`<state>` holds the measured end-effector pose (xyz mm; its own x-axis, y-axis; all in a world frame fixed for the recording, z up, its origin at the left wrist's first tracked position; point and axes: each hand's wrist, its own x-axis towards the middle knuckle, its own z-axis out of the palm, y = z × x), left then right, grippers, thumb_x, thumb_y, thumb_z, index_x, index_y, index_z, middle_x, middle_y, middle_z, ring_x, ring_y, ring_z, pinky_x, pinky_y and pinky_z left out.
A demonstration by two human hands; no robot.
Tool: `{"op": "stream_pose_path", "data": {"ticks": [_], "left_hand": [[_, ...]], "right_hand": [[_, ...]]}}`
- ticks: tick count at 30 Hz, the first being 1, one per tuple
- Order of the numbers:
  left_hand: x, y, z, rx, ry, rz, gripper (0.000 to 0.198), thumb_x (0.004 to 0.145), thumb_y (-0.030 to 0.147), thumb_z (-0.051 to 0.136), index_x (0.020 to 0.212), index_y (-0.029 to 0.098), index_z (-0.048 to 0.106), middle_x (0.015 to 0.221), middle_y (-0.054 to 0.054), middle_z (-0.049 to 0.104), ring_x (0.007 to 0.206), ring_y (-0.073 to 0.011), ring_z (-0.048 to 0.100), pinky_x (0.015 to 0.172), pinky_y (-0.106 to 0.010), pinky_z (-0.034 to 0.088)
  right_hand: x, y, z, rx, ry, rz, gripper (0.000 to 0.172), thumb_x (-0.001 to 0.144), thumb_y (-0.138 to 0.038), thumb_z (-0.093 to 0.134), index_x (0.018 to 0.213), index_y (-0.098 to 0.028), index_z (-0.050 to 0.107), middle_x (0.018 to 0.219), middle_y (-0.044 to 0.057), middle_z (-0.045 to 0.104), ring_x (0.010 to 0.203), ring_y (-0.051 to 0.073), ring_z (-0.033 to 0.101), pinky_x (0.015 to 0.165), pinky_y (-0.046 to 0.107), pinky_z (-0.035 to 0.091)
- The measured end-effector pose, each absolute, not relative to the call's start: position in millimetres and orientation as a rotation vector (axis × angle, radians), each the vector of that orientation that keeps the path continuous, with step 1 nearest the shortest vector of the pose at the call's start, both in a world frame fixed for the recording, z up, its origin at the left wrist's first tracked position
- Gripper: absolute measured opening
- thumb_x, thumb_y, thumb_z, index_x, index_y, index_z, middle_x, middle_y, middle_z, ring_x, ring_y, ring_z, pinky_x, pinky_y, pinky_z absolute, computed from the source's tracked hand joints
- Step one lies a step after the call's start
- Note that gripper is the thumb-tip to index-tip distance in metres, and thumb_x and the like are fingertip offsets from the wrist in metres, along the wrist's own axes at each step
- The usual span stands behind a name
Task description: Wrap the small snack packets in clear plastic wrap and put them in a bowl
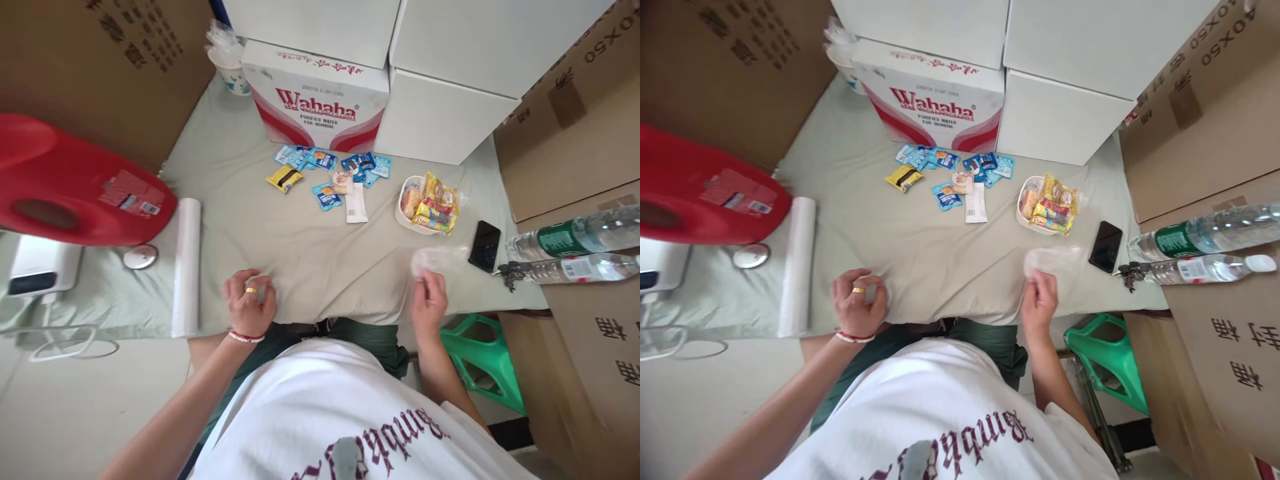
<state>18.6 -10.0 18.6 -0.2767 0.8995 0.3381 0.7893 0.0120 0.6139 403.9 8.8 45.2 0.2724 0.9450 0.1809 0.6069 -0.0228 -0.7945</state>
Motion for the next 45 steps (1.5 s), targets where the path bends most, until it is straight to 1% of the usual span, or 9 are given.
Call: {"op": "stream_pose_path", "data": {"ticks": [3, 7, 14, 19, 22, 28, 34, 39, 45], "left_hand": [[53.1, -13.8, 39.6, 1.431, 1.741, 1.147, 0.019, 0.09, 0.04, 0.064, 0.094, 0.022, 0.066, 0.092, -0.009, 0.068, 0.092, -0.0252, 0.065, 0.091, -0.045, 0.052], [99.4, -6.3, 55.5, 0.748, 1.279, 1.046, 0.056, 0.081, 0.057, 0.078, 0.123, 0.023, 0.063, 0.114, -0.009, 0.069, 0.099, -0.0231, 0.068, 0.079, -0.035, 0.057], [78.3, 10.7, 52.2, 0.189, 1.11, 1.221, 0.037, 0.075, 0.051, 0.082, 0.086, 0.018, 0.069, 0.091, -0.009, 0.075, 0.086, -0.0212, 0.072, 0.077, -0.033, 0.057], [80.0, 1.3, 53.2, 0.184, 1.154, 1.191, 0.043, 0.079, 0.058, 0.078, 0.093, 0.018, 0.075, 0.109, -0.013, 0.078, 0.103, -0.026, 0.074, 0.082, -0.033, 0.056], [99.7, -4.3, 54.9, 0.331, 1.143, 1.143, 0.047, 0.075, 0.059, 0.083, 0.096, 0.018, 0.078, 0.109, -0.013, 0.078, 0.107, -0.0277, 0.072, 0.083, -0.033, 0.056], [99.6, -1.5, 41.4, 0.404, 1.272, 1.208, 0.05, 0.068, 0.062, 0.086, 0.086, 0.018, 0.072, 0.093, -0.008, 0.074, 0.089, -0.0207, 0.069, 0.071, -0.03, 0.055], [65.7, 6.2, 25.9, 0.481, 1.411, 1.228, 0.053, 0.073, 0.065, 0.081, 0.063, 0.021, 0.054, 0.052, 0.006, 0.046, 0.046, -0.0072, 0.038, 0.045, -0.024, 0.029], [37.0, 15.5, 37.1, 0.644, 1.403, 1.117, 0.046, 0.058, 0.049, 0.096, 0.068, 0.018, 0.063, 0.057, 0.007, 0.049, 0.05, -0.0061, 0.038, 0.048, -0.023, 0.025], [32.3, 10.2, 63.7, 0.656, 1.015, 1.045, 0.045, 0.063, 0.039, 0.095, 0.074, 0.019, 0.056, 0.097, -0.004, 0.066, 0.085, -0.0158, 0.064, 0.076, -0.03, 0.05]], "right_hand": [[342.9, -3.8, 44.5, -1.527, -1.707, 0.598, 0.037, 0.096, -0.029, 0.049, 0.119, -0.031, 0.078, 0.101, 0.009, 0.058, 0.091, 0.023, 0.063, 0.086, 0.04, 0.056], [286.4, -3.3, 43.4, -1.335, -2.043, 0.821, 0.036, 0.096, -0.024, 0.052, 0.118, -0.035, 0.078, 0.103, 0.007, 0.059, 0.084, 0.021, 0.059, 0.08, 0.036, 0.055], [276.5, -8.0, 51.9, -1.028, -2.272, 0.891, 0.038, 0.092, -0.012, 0.052, 0.109, -0.031, 0.08, 0.117, 0.01, 0.065, 0.11, 0.028, 0.057, 0.097, 0.046, 0.054], [289.9, -8.5, 56.9, -1.247, -1.897, 0.929, 0.023, 0.099, -0.029, 0.055, 0.109, -0.029, 0.076, 0.119, 0.01, 0.065, 0.115, 0.027, 0.06, 0.1, 0.047, 0.054], [279.4, 0.2, 54.5, -1.354, -1.824, 0.919, 0.033, 0.093, -0.047, 0.066, 0.118, -0.027, 0.071, 0.12, 0.012, 0.066, 0.117, 0.03, 0.058, 0.096, 0.046, 0.055], [268.2, 27.7, 36.0, -1.44, -1.253, 1.309, 0.034, 0.085, -0.056, 0.066, 0.091, -0.023, 0.068, 0.098, 0.006, 0.07, 0.087, 0.02, 0.064, 0.083, 0.036, 0.057], [286.4, 38.8, 44.3, -1.36, -0.847, 1.839, 0.048, 0.063, -0.058, 0.087, 0.088, -0.021, 0.069, 0.075, -0.001, 0.066, 0.062, 0.012, 0.057, 0.053, 0.024, 0.05], [302.0, 46.6, 50.3, -1.355, -0.873, 1.797, 0.046, 0.064, -0.055, 0.087, 0.088, -0.019, 0.071, 0.061, -0.007, 0.052, 0.046, 0.005, 0.037, 0.04, 0.018, 0.026], [311.9, 47.5, 50.2, -1.265, -0.904, 1.674, 0.045, 0.066, -0.059, 0.086, 0.084, -0.022, 0.067, 0.084, 0.0, 0.065, 0.076, 0.013, 0.061, 0.068, 0.025, 0.055]]}}
